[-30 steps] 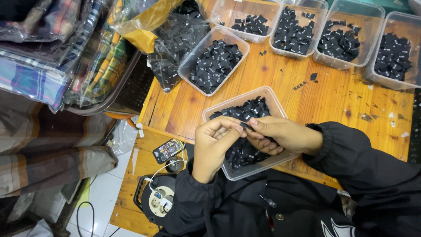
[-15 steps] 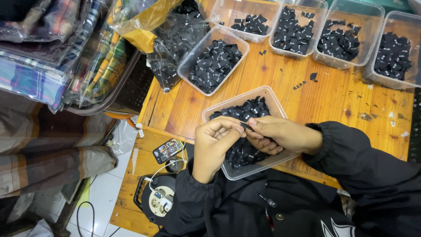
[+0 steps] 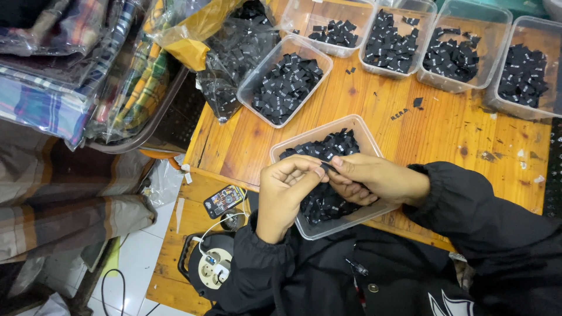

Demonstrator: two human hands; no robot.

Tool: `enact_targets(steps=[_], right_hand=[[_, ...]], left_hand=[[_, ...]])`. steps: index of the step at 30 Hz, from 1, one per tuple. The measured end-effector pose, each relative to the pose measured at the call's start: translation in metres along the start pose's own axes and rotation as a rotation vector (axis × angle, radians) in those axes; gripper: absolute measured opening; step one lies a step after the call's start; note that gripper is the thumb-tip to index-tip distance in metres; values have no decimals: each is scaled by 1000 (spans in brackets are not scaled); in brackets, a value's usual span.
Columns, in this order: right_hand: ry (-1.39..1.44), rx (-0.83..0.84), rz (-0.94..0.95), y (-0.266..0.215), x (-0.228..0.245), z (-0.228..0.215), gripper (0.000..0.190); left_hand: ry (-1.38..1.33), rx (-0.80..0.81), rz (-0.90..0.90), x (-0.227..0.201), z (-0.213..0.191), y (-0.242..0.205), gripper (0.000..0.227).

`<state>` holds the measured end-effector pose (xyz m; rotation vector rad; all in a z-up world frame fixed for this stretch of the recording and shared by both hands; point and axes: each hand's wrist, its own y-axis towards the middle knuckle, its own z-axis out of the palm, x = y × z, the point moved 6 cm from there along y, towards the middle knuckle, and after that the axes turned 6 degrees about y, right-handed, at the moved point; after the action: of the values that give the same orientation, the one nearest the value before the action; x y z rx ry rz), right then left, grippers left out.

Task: The person prepares clothing labels using shears to trim or separate them from a larger set before placing them into plastic containers.

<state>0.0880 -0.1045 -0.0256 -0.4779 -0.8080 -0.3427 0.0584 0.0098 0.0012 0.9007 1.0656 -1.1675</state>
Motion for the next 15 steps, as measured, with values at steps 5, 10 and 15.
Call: enact_targets(steps=[5, 10, 15], right_hand=[[51, -125, -134, -2, 10, -4, 41], [-45, -290, -362, -9, 26, -6, 19], [-249, -306, -448, -8, 34, -3, 12]], left_hand=[[-4, -32, 5, -12, 3, 0, 5], [21, -45, -17, -12, 3, -1, 6], [59, -1, 0, -17, 7, -3, 7]])
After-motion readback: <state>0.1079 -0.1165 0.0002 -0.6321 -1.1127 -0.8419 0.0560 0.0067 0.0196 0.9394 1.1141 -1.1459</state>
